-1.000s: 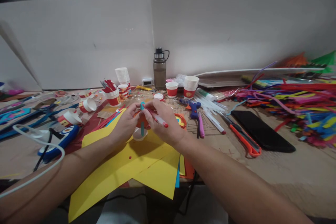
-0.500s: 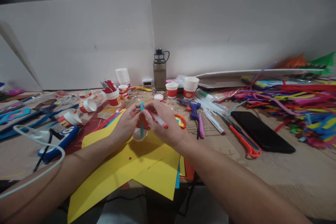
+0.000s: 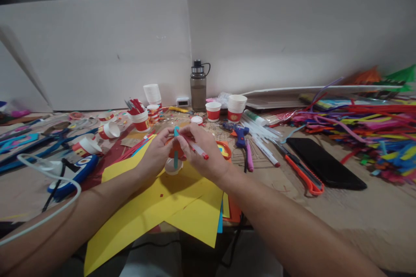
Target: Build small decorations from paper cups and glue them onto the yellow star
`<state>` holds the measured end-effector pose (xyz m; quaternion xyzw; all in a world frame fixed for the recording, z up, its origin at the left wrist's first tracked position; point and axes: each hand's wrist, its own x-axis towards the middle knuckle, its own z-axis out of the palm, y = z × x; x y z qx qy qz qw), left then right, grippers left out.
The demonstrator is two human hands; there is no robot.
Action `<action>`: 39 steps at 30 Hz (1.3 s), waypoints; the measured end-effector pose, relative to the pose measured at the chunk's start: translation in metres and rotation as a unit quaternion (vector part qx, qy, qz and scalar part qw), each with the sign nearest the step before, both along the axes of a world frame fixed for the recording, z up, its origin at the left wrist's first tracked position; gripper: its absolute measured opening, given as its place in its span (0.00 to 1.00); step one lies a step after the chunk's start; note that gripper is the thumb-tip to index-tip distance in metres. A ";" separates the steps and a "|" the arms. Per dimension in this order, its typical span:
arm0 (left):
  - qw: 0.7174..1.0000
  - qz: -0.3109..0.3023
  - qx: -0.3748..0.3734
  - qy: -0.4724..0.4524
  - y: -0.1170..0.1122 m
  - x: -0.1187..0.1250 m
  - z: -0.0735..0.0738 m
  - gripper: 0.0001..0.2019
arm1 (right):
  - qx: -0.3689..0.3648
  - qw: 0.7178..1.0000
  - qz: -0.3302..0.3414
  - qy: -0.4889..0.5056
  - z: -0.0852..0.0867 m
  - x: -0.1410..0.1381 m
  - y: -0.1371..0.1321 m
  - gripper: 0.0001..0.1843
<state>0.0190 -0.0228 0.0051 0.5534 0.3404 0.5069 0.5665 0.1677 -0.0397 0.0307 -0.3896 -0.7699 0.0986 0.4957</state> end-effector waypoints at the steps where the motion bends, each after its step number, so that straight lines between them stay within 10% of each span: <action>1: 1.000 0.002 -0.002 -0.001 0.000 0.000 0.000 0.16 | 0.004 1.000 0.001 0.001 0.000 0.000 0.000 0.06; 39: 0.999 -0.006 -0.034 -0.004 0.003 0.000 -0.002 0.16 | -0.017 0.999 -0.028 -0.029 0.001 0.000 -0.002 0.06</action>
